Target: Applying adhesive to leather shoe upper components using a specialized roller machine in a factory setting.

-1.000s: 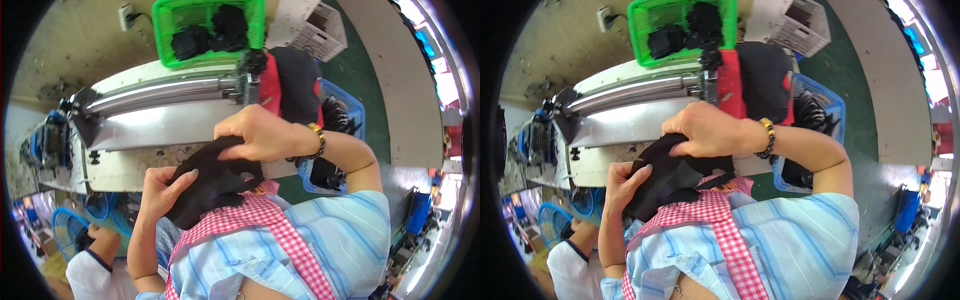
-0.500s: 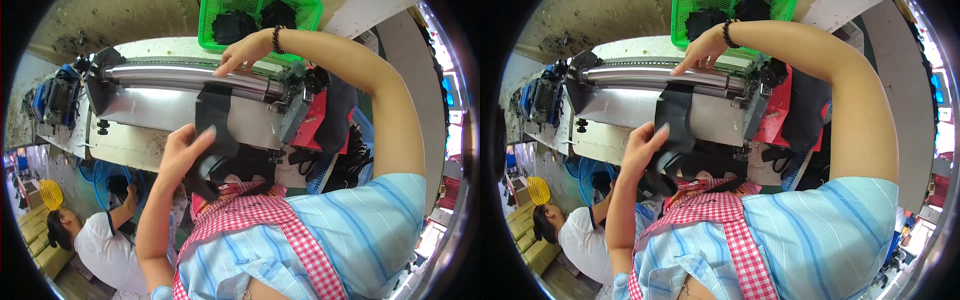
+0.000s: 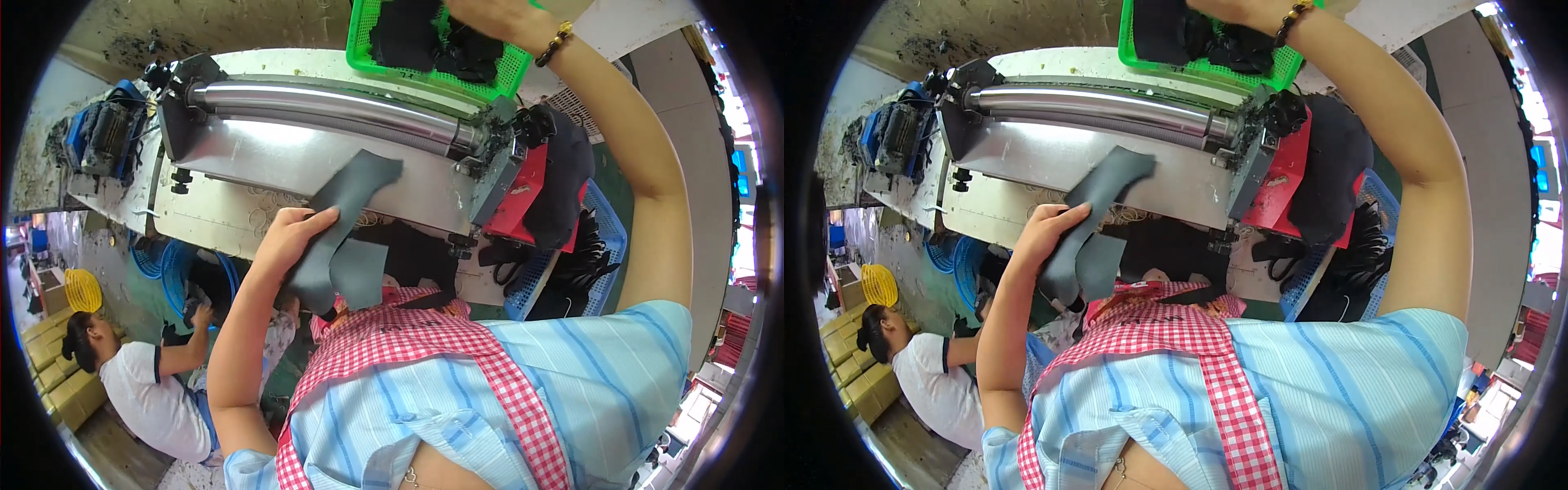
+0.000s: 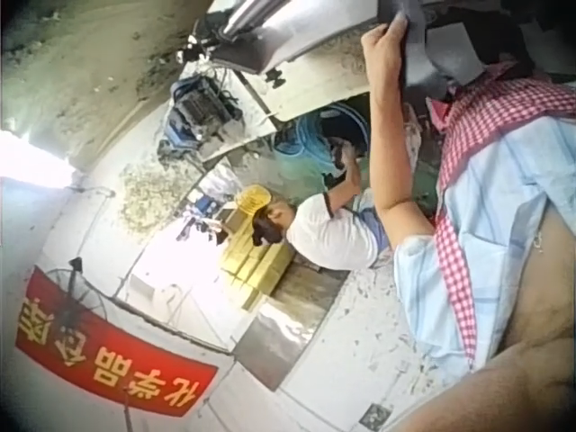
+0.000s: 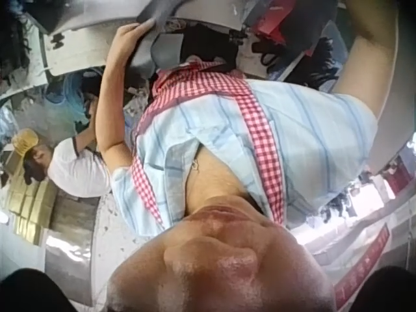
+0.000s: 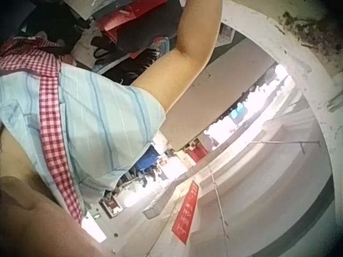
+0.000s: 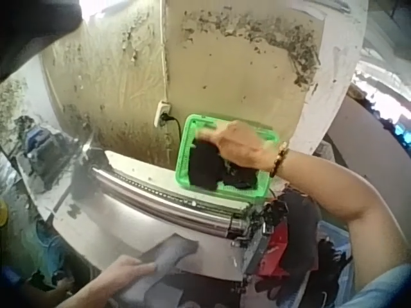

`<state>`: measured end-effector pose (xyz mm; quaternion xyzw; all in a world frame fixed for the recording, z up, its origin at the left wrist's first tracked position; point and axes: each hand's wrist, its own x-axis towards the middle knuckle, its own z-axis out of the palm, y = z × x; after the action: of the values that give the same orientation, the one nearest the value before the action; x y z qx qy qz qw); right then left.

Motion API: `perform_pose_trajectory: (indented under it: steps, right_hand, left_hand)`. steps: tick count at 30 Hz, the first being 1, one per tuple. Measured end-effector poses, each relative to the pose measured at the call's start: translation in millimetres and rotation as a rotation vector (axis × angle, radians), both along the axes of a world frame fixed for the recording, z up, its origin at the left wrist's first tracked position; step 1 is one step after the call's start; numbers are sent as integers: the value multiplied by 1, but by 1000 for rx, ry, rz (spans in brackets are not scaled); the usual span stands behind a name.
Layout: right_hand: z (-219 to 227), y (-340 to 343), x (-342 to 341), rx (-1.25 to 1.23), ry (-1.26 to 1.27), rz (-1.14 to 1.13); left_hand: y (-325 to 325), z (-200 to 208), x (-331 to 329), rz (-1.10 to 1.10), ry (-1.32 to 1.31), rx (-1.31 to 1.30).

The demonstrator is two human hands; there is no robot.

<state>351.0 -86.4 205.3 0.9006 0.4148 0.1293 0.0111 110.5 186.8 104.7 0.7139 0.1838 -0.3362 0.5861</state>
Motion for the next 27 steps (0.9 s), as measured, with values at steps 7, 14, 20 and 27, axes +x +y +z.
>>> perform_pose_trajectory:
  steps: [7,14,20,27]
  right_hand:
    - [-89,45,-16,-413,1100,-109]
    - [-60,19,15,431,1182,0]
    - [5,6,16,428,287,62]
    - [-83,49,-2,-337,925,63]
  left_hand:
    - [-26,8,33,37,-190,-93]
    - [19,18,-34,138,-113,-374]
    - [-2,2,1,32,10,-162]
    - [-34,-7,45,138,-179,24]
